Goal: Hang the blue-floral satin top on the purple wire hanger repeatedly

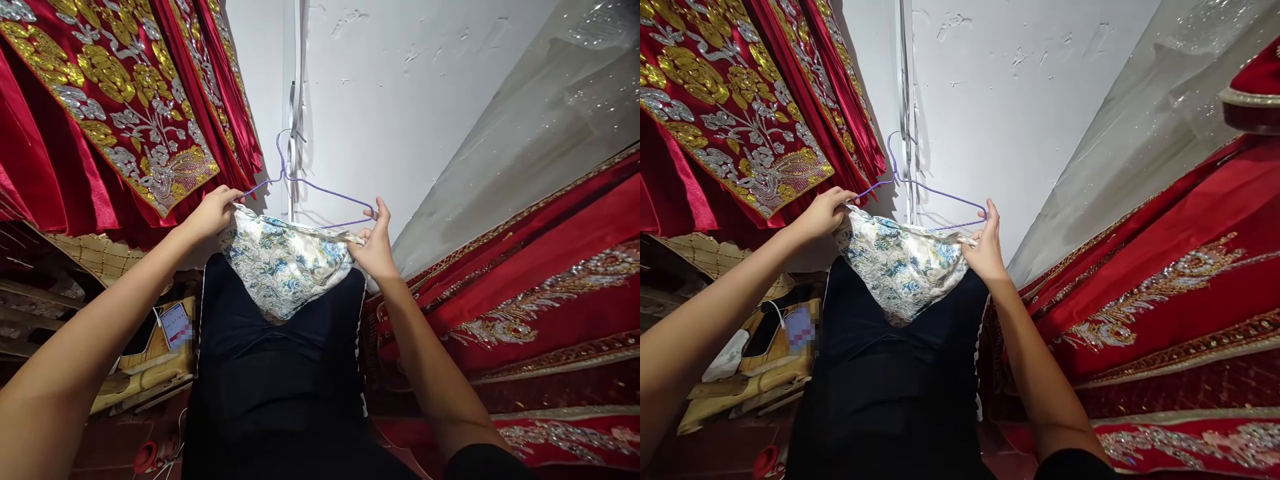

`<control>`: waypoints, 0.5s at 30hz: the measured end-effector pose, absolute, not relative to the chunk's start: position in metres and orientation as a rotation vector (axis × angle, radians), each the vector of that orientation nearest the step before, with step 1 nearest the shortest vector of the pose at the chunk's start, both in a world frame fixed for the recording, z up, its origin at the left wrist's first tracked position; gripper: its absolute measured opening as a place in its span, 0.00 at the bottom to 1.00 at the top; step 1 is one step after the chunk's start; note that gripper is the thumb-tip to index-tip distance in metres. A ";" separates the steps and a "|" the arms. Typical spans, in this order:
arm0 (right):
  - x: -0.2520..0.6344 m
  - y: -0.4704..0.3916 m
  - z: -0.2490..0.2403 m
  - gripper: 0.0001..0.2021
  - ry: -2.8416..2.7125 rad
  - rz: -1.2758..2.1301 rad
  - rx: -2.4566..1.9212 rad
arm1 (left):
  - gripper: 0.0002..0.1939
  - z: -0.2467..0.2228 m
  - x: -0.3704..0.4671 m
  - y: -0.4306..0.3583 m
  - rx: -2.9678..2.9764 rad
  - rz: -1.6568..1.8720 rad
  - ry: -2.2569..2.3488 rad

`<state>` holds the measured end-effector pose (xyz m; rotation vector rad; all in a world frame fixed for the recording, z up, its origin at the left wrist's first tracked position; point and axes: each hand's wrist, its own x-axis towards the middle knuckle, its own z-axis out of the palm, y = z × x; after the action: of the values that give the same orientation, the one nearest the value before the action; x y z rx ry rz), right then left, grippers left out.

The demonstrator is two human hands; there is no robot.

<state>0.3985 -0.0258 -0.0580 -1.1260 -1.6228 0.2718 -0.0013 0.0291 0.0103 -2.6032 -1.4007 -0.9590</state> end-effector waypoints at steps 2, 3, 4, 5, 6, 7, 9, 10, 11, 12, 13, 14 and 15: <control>0.404 -0.025 -0.058 0.43 -1.631 0.271 -1.146 | 0.21 0.011 -0.002 0.029 -2.588 -0.947 -1.392; 0.408 -0.025 -0.056 0.38 -1.628 0.283 -1.143 | 0.20 0.013 -0.003 0.029 -2.572 -0.953 -1.384; 0.412 -0.026 -0.054 0.32 -1.617 0.298 -1.127 | 0.18 0.015 -0.004 0.029 -2.546 -0.977 -1.377; 0.416 -0.028 -0.050 0.25 -1.597 0.318 -1.101 | 0.17 0.017 -0.006 0.029 -2.510 -1.018 -1.377; 0.419 -0.030 -0.044 0.19 -1.577 0.343 -1.069 | 0.15 0.019 -0.008 0.028 -2.471 -1.068 -1.392; 0.423 -0.032 -0.038 0.15 -1.561 0.373 -1.036 | 0.13 0.021 -0.009 0.029 -2.442 -1.120 -1.427; 0.426 -0.031 -0.022 0.12 -1.540 0.449 -0.980 | 0.13 0.022 -0.012 0.030 -2.442 -1.218 -1.558; 0.424 -0.028 -0.014 0.12 -1.530 0.494 -0.959 | 0.13 0.021 -0.012 0.032 -2.461 -1.280 -1.634; 0.421 -0.023 -0.008 0.13 -1.522 0.536 -0.945 | 0.15 0.019 -0.012 0.035 -2.488 -1.354 -1.700; 0.416 -0.016 -0.002 0.14 -1.514 0.566 -0.937 | 0.16 0.017 -0.010 0.038 -2.514 -1.439 -1.750; 0.409 -0.008 0.001 0.15 -1.514 0.578 -0.940 | 0.16 0.014 -0.008 0.042 -2.530 -1.528 -1.781; 0.400 -0.002 0.001 0.17 -1.531 0.563 -0.958 | 0.16 0.011 -0.005 0.046 -2.535 -1.604 -1.795; 0.390 0.003 -0.002 0.19 -1.561 0.526 -0.986 | 0.15 0.008 -0.002 0.049 -2.536 -1.651 -1.797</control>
<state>0.3902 0.0035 -0.0015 -0.9863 -1.5606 0.5262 -0.0024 0.0491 0.0081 -2.5359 -1.7968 -1.6508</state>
